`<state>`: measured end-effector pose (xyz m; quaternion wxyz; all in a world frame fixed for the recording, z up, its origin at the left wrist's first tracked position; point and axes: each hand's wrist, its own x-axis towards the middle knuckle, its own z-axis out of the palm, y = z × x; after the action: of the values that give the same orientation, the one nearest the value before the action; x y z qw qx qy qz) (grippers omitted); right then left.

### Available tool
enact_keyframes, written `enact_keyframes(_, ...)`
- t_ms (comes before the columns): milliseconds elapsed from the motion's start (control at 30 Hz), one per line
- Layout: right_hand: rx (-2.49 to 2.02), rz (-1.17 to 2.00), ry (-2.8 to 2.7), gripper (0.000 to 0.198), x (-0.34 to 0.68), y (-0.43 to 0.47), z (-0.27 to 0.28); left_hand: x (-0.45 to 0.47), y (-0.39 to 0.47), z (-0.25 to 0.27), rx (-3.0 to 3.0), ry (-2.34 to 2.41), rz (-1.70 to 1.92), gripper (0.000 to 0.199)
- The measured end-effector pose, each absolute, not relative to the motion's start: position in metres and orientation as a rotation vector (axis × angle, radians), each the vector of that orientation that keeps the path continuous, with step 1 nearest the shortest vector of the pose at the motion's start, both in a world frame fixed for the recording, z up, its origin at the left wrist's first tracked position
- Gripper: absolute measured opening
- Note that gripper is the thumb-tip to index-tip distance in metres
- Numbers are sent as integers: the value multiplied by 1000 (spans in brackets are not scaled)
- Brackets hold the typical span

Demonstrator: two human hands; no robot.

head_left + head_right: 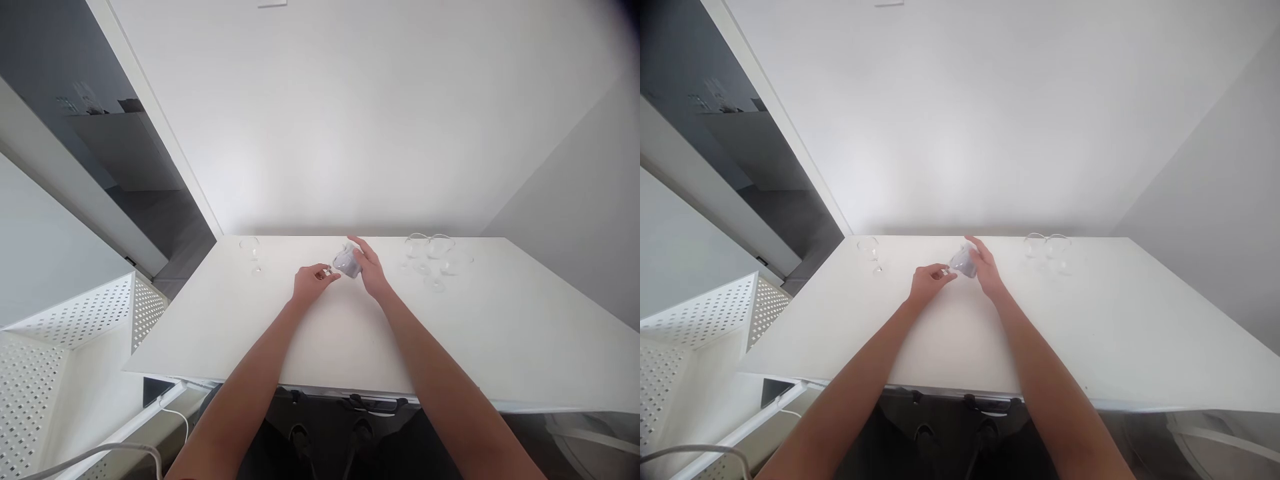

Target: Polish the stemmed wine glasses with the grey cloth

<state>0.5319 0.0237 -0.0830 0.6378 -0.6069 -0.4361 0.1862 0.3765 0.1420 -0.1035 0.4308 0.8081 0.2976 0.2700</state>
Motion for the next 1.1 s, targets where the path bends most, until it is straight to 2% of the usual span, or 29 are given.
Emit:
enact_keyframes(167,-1509,444,-1257,52,532,22,-80,377,141,-108,2213,753,711,36)
enact_keyframes(400,-1426,466,-1151,39,537,24,-80,379,144,-107,2069,767,728,41)
enact_keyframes(600,-1342,401,-982,40,539,23,-81,381,145,-111,2040,622,748,33)
enact_keyframes(867,-1492,407,-1287,44,537,21,-77,379,145,-117,2215,631,822,21)
enact_keyframes(1100,-1376,372,-972,40,541,21,-79,380,146,-117,2019,582,790,23)
